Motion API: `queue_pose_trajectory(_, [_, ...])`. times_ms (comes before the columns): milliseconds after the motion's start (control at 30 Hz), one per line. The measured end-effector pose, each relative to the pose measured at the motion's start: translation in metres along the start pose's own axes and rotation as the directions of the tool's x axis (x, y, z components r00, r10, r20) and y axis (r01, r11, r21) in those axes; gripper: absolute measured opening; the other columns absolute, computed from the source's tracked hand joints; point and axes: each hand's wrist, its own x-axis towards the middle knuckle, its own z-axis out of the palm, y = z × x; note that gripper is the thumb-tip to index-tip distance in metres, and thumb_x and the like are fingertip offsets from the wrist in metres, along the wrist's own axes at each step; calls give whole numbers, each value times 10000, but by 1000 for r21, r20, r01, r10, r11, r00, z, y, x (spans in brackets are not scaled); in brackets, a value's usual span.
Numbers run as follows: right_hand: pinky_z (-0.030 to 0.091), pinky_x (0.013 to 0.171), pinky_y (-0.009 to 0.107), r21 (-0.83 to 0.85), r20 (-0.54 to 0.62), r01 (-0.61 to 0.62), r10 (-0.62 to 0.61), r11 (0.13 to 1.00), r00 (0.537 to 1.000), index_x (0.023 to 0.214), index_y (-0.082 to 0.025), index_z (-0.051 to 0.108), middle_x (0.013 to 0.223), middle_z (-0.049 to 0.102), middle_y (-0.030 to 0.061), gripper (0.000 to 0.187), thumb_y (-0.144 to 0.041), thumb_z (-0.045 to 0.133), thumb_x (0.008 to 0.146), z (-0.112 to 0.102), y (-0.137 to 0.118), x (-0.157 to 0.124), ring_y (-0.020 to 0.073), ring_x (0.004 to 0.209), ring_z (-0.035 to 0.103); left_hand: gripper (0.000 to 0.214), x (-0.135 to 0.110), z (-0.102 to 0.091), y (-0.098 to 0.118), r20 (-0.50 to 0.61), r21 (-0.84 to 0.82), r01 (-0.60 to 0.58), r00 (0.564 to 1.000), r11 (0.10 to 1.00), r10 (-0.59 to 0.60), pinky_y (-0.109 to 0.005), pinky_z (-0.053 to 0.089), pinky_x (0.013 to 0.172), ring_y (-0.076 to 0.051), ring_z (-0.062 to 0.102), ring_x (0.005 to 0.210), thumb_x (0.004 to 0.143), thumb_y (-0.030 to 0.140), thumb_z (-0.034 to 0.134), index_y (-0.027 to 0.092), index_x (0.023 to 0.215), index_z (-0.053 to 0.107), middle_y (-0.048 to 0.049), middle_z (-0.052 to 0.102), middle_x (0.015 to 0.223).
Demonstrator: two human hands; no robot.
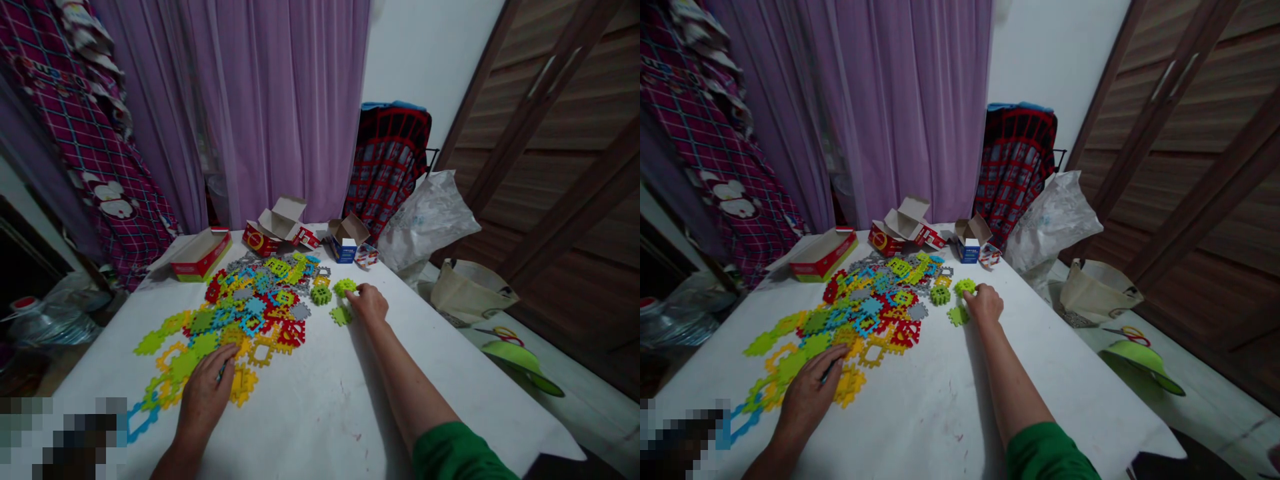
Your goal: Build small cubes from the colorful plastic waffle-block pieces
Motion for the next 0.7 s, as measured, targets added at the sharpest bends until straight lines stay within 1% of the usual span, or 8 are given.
queue_pose_trajectory(467, [433, 854, 365, -80, 14, 37, -36, 996, 999, 1124, -181, 692, 1140, 686, 141, 443, -514, 575, 856, 11, -2, 4, 273, 1076, 634, 367, -1, 0, -1, -8, -8, -23, 1000, 1000, 23, -366, 565, 914, -215, 700, 996, 921, 419, 423, 250, 1006, 737, -42, 761, 1059])
queue_pose_trajectory(600, [427, 854, 369, -94, 20, 51, -50, 994, 999, 1126, -182, 690, 1151, 682, 141, 443, -516, 566, 863, 10, -3, 4, 269, 1073, 632, 367, -2, 2, -4, -3, -13, -21, 1000, 1000, 21, -374, 563, 921, -218, 699, 1000, 919, 418, 423, 250, 1008, 736, -43, 760, 1059])
queue_pose_trajectory(700, [423, 848, 365, -92, 17, 63, -62, 994, 998, 1127, -184, 690, 1148, 682, 136, 449, -524, 563, 864, 5, -4, 3, 267, 1071, 628, 369, -2, 4, -7, 0, -13, -17, 1000, 1000, 17, -376, 564, 919, -220, 697, 1005, 915, 423, 427, 247, 1013, 736, -44, 758, 1069])
